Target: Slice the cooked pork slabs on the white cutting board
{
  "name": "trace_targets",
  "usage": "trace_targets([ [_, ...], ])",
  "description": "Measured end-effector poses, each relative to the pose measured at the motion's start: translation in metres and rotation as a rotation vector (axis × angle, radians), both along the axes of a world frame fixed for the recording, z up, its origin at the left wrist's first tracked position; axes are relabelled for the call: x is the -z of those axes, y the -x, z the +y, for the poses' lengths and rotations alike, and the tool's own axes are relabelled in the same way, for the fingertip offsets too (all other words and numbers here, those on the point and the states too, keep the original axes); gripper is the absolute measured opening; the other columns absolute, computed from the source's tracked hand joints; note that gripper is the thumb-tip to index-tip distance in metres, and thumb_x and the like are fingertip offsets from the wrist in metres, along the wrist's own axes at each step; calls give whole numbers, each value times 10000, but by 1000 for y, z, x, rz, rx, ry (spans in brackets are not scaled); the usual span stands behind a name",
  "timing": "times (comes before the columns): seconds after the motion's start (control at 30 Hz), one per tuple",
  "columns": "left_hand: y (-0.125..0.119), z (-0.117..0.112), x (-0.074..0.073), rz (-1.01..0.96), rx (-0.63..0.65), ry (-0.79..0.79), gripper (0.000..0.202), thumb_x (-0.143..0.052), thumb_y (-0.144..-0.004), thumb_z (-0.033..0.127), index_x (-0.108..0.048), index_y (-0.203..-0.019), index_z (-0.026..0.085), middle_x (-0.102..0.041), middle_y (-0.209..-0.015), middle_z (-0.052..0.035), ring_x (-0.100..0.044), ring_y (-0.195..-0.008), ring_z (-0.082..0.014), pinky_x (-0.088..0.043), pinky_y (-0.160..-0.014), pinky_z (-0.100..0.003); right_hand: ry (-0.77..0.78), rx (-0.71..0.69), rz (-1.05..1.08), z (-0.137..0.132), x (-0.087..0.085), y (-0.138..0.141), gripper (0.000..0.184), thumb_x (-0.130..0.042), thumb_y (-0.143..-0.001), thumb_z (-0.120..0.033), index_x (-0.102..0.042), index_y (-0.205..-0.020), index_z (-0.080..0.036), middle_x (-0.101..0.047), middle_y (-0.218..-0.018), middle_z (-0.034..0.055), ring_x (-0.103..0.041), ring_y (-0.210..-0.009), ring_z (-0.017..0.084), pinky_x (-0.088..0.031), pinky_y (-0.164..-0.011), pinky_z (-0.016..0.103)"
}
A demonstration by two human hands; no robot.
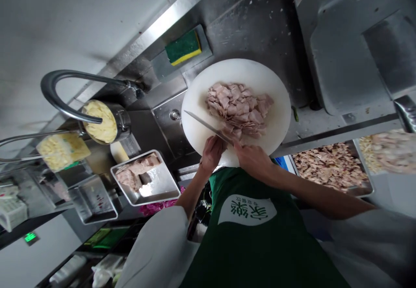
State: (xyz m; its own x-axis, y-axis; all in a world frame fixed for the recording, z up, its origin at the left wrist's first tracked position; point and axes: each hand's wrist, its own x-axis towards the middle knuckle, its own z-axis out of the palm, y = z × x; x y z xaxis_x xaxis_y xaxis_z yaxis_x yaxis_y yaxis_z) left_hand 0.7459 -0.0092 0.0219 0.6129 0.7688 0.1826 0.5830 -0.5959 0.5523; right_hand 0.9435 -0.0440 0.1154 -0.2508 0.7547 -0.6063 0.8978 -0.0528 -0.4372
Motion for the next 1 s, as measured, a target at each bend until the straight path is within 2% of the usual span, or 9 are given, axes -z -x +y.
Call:
trace_targets([
  [0.1, -1, -1, -4, -2, 5, 7, 161, -617, -939, 250, -679, -1075, 190, -648, -1027, -93, -609, -1059, -216, -575, -900, -368, 68, -47, 5, -34, -13, -6, 345, -307, -947, -59, -529, -1208, -90, -734, -947, 180, -732, -857, 270, -514, -694, 326],
  [0.2, -3, 0, -8, 7, 4, 2, 114, -624, -936, 251, -686, -1013, 194, -644, -992, -78, -609, -1028, -210, -570, -885, -360, 140, -50, -23, -49, -16, -8, 315, -334, -936, -53, -528, -1180, -103, -736, -875, 153, -737, -811, 260, -505, -664, 303],
  [0.4, -2, -2, -6, 35, -34, 25, 117, -628, -932, 240, -687, -1019, 190, -647, -1015, -94, -611, -1013, -215, -555, -884, -361, 147, -51, -9, -46, -15, -8, 298, -326, -943, -61, -509, -1174, -104, -736, -927, 178, -736, -873, 257, -501, -687, 294],
  [0.57, 0, -2, -4, 19, -17, 60, 88, -629, -929, 234, -687, -972, 184, -640, -994, -92, -605, -1018, -216, -546, -885, -357, 239, -32, -26, -52, -19, -13, 283, -338, -925, -53, -527, -1126, -117, -737, -840, 129, -734, -810, 229, -475, -657, 263],
  [0.73, 2, -2, -4, 42, -10, 58, 124, -618, -937, 240, -687, -1024, 185, -648, -1015, -98, -606, -1029, -218, -550, -898, -372, 110, -28, -5, -35, -10, -3, 327, -317, -932, -42, -519, -1184, -94, -741, -924, 166, -733, -889, 243, -499, -696, 288],
  [0.9, 2, -3, -3, 33, -24, 69, 143, -614, -940, 239, -687, -1049, 182, -653, -1029, -104, -602, -1073, -221, -554, -913, -371, 163, -30, -8, -52, -13, -9, 325, -330, -907, -30, -568, -1109, -124, -730, -786, 123, -734, -777, 238, -485, -638, 283],
  [1.0, 2, -2, -4, -12, -21, 72, 127, -615, -938, 227, -689, -1030, 180, -657, -1031, -102, -603, -1081, -213, -557, -913, -359, 97, -7, -15, -34, -3, 5, 323, -313, -920, -33, -566, -1108, -99, -735, -846, 153, -729, -829, 246, -491, -679, 300],
])
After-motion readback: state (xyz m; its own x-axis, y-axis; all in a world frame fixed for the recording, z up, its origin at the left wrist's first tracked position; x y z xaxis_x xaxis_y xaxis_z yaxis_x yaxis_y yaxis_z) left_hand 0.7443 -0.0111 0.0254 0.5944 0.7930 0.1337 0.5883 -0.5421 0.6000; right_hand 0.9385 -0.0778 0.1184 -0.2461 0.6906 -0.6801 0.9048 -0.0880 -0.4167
